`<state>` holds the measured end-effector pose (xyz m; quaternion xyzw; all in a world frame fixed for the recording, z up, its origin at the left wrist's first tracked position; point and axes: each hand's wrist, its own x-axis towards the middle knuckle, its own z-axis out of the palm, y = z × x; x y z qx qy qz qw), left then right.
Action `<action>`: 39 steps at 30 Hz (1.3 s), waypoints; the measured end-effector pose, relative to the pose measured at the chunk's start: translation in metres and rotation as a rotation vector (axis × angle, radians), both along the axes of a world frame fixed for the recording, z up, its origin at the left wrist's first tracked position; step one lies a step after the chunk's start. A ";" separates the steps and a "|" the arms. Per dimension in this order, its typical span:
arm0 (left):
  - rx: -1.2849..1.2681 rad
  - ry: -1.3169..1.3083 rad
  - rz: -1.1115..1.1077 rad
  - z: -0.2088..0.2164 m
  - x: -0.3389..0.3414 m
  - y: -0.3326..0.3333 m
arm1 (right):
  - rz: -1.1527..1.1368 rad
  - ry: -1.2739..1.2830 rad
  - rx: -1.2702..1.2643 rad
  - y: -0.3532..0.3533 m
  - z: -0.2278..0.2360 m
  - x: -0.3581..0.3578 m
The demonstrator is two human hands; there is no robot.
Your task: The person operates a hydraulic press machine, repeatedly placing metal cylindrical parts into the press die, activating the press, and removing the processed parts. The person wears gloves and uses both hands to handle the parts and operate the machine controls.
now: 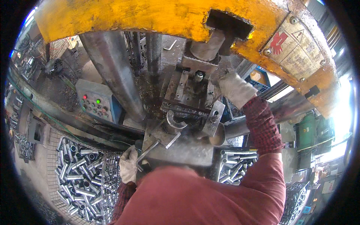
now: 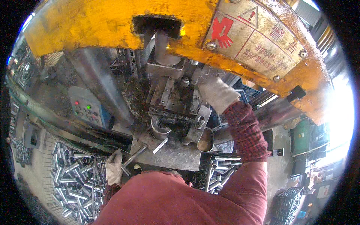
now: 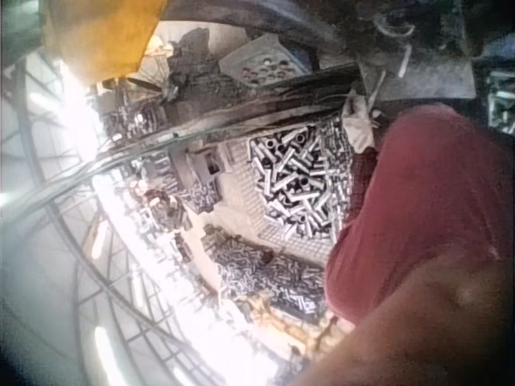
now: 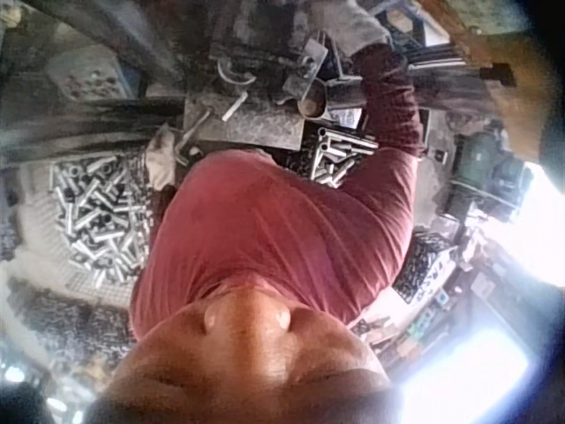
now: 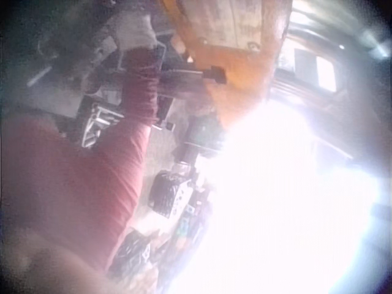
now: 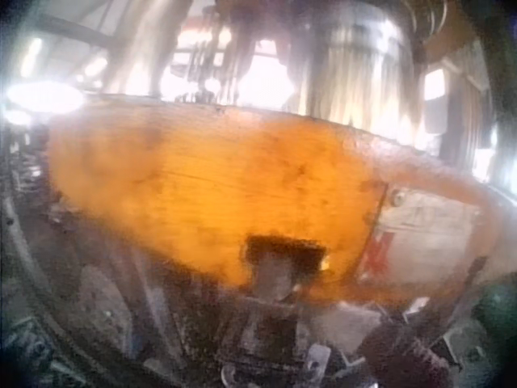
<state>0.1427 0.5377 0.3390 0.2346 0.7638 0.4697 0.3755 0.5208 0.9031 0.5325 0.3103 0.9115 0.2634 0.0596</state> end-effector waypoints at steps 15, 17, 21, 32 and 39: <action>0.081 0.002 -0.104 -0.003 -0.010 0.001 | -0.441 1.781 -0.179 -0.006 -0.098 -0.037; 0.082 0.005 -0.144 0.003 -0.008 0.007 | -0.473 1.862 -0.218 -0.001 -0.104 -0.041; 0.060 -0.081 -0.142 0.019 0.001 0.012 | -0.080 1.618 -0.634 0.002 -0.099 -0.024; 0.063 -0.090 -0.178 0.000 -0.001 0.013 | -0.955 1.173 -0.292 -0.061 -0.043 -0.035; 0.036 0.012 -0.131 0.011 0.006 0.010 | -0.481 2.029 -0.433 -0.062 -0.090 -0.034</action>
